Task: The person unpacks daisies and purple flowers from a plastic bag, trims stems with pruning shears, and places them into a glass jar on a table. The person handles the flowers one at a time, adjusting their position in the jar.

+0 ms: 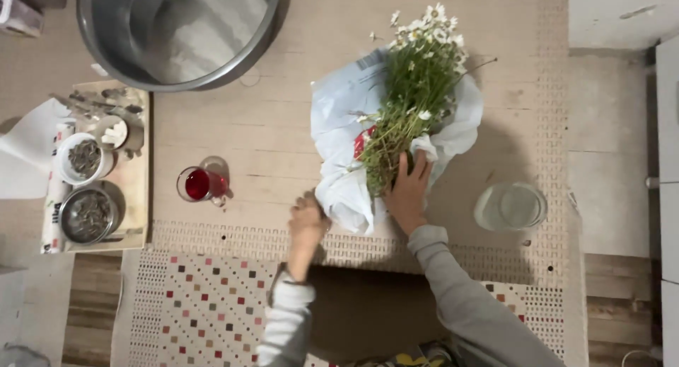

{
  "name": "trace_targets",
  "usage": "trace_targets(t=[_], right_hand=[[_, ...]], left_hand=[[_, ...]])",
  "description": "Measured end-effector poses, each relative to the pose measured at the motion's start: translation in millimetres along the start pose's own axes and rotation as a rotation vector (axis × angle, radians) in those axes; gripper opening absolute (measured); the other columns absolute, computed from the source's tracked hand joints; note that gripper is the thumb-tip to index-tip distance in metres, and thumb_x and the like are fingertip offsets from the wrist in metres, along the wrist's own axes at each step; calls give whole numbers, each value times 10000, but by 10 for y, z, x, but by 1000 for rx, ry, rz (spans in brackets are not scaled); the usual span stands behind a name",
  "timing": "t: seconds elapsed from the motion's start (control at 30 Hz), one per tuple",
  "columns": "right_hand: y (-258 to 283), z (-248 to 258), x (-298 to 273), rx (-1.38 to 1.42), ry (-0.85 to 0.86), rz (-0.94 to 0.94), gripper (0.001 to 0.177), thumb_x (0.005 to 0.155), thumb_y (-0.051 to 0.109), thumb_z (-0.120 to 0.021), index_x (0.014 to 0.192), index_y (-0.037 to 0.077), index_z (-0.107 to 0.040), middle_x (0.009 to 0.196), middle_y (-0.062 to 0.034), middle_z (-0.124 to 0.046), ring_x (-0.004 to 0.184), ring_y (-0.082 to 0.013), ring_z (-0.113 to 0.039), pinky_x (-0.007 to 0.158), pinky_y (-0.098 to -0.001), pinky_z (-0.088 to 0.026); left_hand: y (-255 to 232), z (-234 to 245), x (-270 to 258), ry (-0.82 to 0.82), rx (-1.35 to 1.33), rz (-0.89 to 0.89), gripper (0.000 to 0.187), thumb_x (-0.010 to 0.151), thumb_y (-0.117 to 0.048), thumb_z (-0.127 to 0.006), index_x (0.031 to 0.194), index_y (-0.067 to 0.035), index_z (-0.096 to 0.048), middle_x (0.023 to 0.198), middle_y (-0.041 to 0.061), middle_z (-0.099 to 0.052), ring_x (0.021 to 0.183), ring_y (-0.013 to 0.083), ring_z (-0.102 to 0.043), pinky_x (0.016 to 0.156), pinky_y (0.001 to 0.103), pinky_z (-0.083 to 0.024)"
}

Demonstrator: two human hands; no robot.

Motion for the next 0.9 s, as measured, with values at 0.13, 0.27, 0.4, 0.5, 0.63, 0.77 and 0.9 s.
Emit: trace_targets(t=[0.13, 0.27, 0.4, 0.5, 0.63, 0.77, 0.9], right_hand=[[46, 125, 84, 121, 202, -45, 1025, 711, 208, -872, 1530, 1, -291, 1525, -349, -178, 1386, -547, -275, 1007, -595, -473], [-70, 641, 20, 214, 345, -81, 923, 858, 296, -707, 1543, -61, -202, 1518, -334, -179, 1366, -534, -309, 841, -517, -602], [-454, 1019, -245, 118, 307, -82, 884, 834, 348, -717, 1496, -73, -308, 1439, -349, -350, 1125, -463, -595, 676, -462, -624], [-681, 1491, -464, 103, 364, -1, 720, 824, 373, -675, 1392, -28, -487, 1376, -297, -499, 633, -308, -724, 497, -398, -557], [-754, 2432, -543, 453, 117, 420, 378, 870, 190, -679, 1171, -35, -639, 1040, -169, -694, 546, -166, -505, 480, -265, -441], [-1093, 3042, -511, 913, 496, 486, 339, 867, 185, -696, 1151, 2, -666, 1050, -84, -723, 623, -175, -636, 593, -290, -541], [-1872, 3075, -464, 1080, 613, 577, 484, 901, 203, -656, 1325, 12, -523, 1301, -168, -637, 1104, -269, -670, 932, -330, -599]], left_hand=[[213, -737, 136, -190, 135, -29, 887, 686, -235, -783, 1420, 45, -371, 1290, 236, -497, 1187, 417, -515, 848, 550, -559], [274, -776, 85, -355, 90, -240, 697, 713, -115, -694, 1312, 155, -462, 1257, 310, -545, 1195, 455, -526, 1040, 520, -439], [125, -144, -510, -216, -112, -91, 651, 846, -268, -701, 1360, 90, -521, 1360, 351, -489, 1203, 556, -526, 980, 606, -471], [506, -113, -886, -211, 17, 101, 775, 852, -335, -753, 1448, 66, -462, 1294, 296, -596, 1239, 451, -563, 1021, 524, -480], [789, -218, -1510, -345, -230, 413, 487, 775, -216, -801, 1180, -6, -631, 1037, 171, -680, 725, 265, -681, 683, 369, -599], [-370, -534, -2395, -496, -1014, 156, 565, 768, 62, -600, 1333, 66, -575, 903, 203, -698, 709, 248, -651, 588, 316, -537], [-2025, -1052, -2725, -487, -1141, -99, 513, 847, -212, -686, 1339, -105, -584, 999, 81, -757, 625, 137, -672, 520, 275, -608]])
Point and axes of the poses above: each hand's wrist, its own x-axis towards the middle knuckle, its own z-axis out of the back of the hand, y = z × x, the point moved 3 cm from there along x, towards the middle knuckle
